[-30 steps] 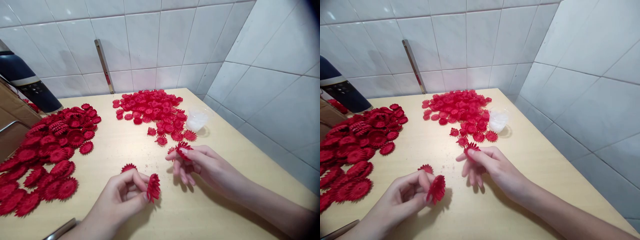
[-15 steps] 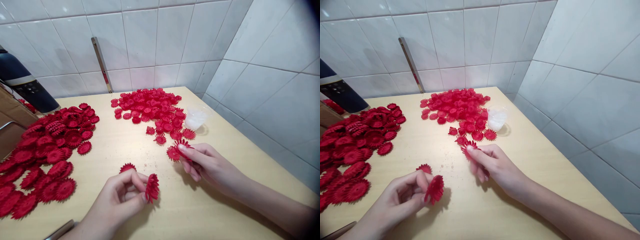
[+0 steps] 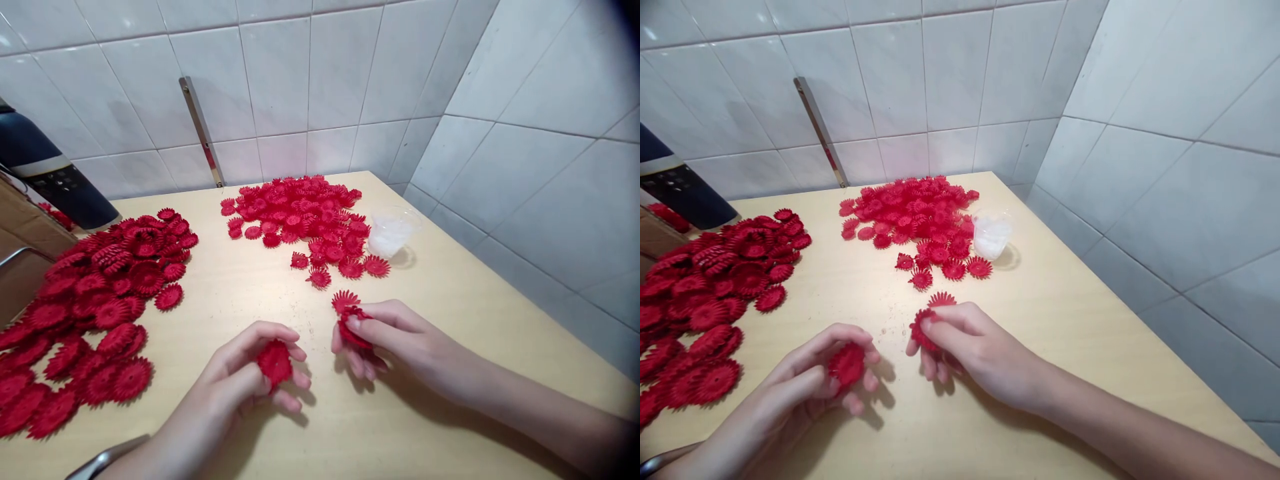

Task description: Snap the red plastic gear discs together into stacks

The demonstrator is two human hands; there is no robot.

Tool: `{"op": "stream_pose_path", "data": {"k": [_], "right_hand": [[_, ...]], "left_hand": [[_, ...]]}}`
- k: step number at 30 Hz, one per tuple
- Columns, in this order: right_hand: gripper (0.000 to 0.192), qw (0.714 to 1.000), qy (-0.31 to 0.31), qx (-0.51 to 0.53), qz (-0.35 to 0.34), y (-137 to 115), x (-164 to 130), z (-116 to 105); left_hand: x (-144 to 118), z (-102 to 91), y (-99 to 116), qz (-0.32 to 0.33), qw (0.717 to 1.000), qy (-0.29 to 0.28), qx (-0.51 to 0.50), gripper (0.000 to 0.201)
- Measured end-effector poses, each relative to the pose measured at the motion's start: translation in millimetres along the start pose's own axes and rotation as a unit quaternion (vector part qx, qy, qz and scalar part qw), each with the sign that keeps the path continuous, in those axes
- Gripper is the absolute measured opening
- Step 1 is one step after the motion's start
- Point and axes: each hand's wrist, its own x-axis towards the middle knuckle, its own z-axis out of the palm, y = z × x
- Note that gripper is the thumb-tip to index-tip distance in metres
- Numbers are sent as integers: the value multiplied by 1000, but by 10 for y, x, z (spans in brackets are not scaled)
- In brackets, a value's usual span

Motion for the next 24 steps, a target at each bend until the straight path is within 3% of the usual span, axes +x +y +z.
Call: {"op": "stream_pose_path", "data": {"k": [3,6,11,15,24], "right_hand": [[39,997,-5,-72,1,-25,-14,10],[42,994,-1,-107,-10,-34,-23,31],[44,994,-12,-102,-29,-9,-43,74],[45,994,-31,-95,-37,11,-64,124],[46,995,-24,-94,-27,9,-95,207]], "left_hand": [[-6,-42,6,-5,999,-38,-4,22],[-14,-37,19,1,1000,-22,9,11],[-23,42,55,-1,985,47,166,16],[-4,62,64,12,970,29,243,17],[9,77,-4,-17,976,-13,217,14]]}}
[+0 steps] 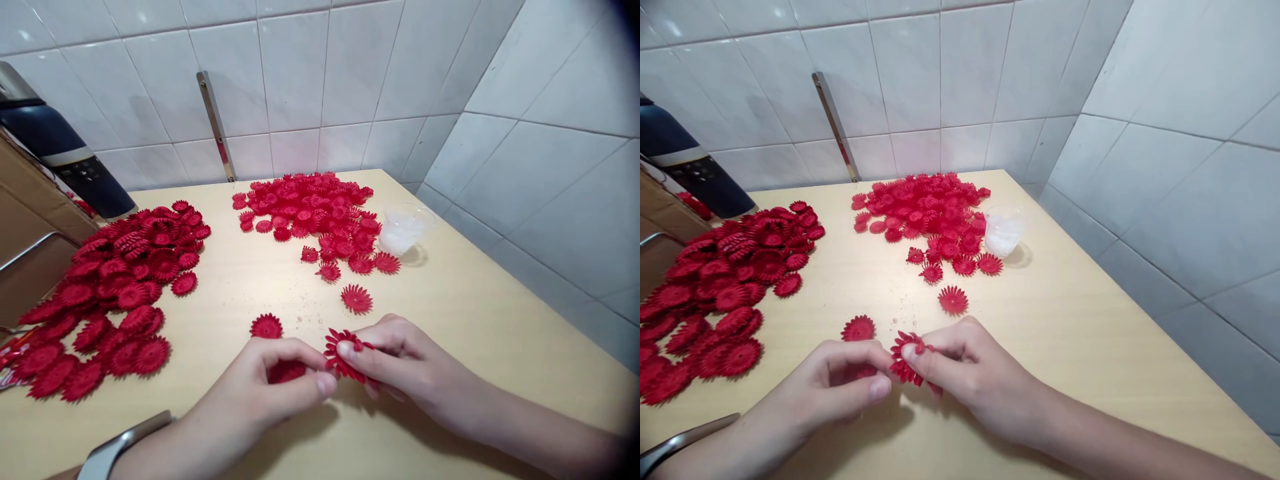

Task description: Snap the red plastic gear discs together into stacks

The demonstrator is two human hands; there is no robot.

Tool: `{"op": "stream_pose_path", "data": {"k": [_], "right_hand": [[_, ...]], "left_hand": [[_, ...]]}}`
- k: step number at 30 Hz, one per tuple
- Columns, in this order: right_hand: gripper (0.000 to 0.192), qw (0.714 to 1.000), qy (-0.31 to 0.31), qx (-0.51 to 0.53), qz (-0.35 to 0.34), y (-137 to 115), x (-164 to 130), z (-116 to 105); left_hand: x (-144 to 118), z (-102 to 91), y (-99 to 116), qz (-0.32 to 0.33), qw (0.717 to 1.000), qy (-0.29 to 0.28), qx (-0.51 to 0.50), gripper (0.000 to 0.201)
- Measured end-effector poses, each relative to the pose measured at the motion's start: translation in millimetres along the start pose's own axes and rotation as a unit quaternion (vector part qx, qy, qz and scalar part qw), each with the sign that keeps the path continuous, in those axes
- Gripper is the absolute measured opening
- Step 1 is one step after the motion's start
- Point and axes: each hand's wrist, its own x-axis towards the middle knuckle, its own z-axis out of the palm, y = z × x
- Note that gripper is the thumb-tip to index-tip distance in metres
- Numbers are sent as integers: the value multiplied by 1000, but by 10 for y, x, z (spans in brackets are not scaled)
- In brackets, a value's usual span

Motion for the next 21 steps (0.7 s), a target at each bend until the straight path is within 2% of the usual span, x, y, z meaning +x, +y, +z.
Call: {"op": "stream_pose_path", "data": {"k": [5,13,21], "right_hand": [[46,1000,-10,3,3,4,-5,6],[45,999,-27,41,-10,22,-1,10],[43,999,-29,31,-6,-2,1,30]], "left_hand": [[16,35,-3,-27,999,-1,-24,19],[31,10,-48,-11,998,-26,-49,12],[50,24,-70,-32,998,-2,-55,15]]}}
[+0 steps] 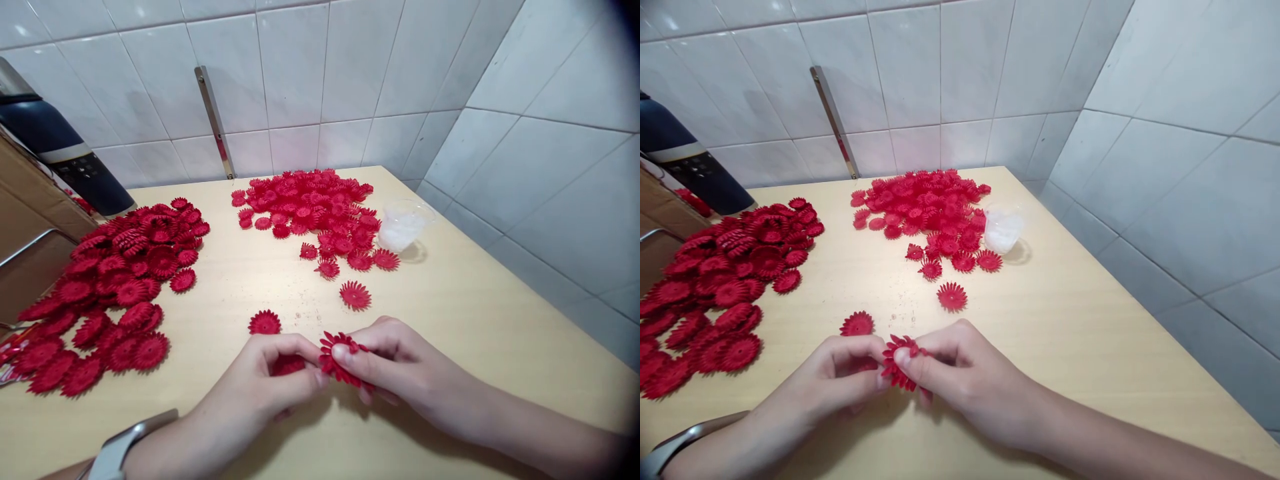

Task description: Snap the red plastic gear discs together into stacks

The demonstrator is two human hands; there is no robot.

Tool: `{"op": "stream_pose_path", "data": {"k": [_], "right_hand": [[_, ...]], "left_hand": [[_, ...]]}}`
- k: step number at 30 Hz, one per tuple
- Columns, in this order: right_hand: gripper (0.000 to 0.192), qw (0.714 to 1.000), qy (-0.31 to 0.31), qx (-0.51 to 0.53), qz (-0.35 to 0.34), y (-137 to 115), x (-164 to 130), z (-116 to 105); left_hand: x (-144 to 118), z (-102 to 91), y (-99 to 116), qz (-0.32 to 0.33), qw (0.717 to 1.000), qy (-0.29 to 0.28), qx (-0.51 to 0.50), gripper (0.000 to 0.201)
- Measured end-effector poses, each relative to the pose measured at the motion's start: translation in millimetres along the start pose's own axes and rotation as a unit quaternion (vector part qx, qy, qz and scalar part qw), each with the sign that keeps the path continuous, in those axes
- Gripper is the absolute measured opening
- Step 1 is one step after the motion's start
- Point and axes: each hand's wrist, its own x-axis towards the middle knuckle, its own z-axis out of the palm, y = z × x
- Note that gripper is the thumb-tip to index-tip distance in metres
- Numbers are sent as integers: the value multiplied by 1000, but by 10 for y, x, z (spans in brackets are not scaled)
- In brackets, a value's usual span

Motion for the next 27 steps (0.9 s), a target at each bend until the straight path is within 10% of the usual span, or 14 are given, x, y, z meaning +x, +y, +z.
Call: {"op": "stream_pose_path", "data": {"k": [15,17,20,27], "right_hand": [[25,999,30,-19,33,33,17,35],[2,987,114,-107,-26,26,6,42],[23,930,215,-236,-182,5,-33,40],[16,871,171,-300,-349,-94,-112,80]], "left_hand": [[11,-21,-11,37,999,14,-11,15],[19,-27,-13,48,999,19,-6,15],[14,-33,-8,58,998,25,6,16],[9,-40,6,78,996,35,33,11]]}}
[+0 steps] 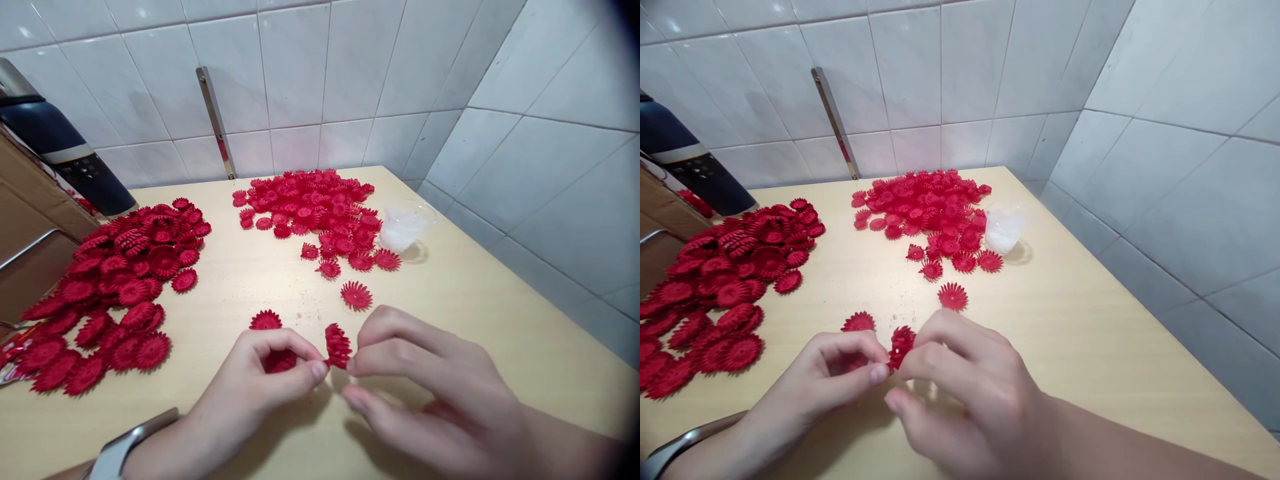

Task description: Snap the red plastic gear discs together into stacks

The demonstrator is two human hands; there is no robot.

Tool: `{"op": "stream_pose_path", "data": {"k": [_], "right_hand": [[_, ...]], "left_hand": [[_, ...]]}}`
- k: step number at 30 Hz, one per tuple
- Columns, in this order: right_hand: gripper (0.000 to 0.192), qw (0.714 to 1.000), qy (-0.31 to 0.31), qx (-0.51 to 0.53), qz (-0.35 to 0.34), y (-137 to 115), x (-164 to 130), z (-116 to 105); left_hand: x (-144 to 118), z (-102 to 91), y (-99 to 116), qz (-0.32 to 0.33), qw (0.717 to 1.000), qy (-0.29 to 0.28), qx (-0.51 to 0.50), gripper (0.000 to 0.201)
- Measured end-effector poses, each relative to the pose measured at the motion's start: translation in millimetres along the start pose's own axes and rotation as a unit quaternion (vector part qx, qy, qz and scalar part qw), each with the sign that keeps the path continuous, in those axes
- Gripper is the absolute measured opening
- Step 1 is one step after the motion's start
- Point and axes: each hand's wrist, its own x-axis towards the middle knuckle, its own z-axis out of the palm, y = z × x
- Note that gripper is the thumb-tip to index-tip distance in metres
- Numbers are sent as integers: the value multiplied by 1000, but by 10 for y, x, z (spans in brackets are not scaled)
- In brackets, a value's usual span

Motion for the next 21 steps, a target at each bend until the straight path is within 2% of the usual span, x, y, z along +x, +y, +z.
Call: {"op": "stream_pose_path", "data": {"k": [4,9,17,21], "right_hand": [[9,999,-20,7,46,38,3,39],[12,992,-46,49,111,122,0,58],[14,951,-125,141,246,123,36,15],[12,935,-137,165,282,131,56,-2]], "left_hand": [[-3,-1,-5,15,1000,-3,15,9],[-39,3,17,46,996,-6,73,10],[-56,18,37,91,987,0,130,11],[-55,14,29,98,986,3,132,12]]}}
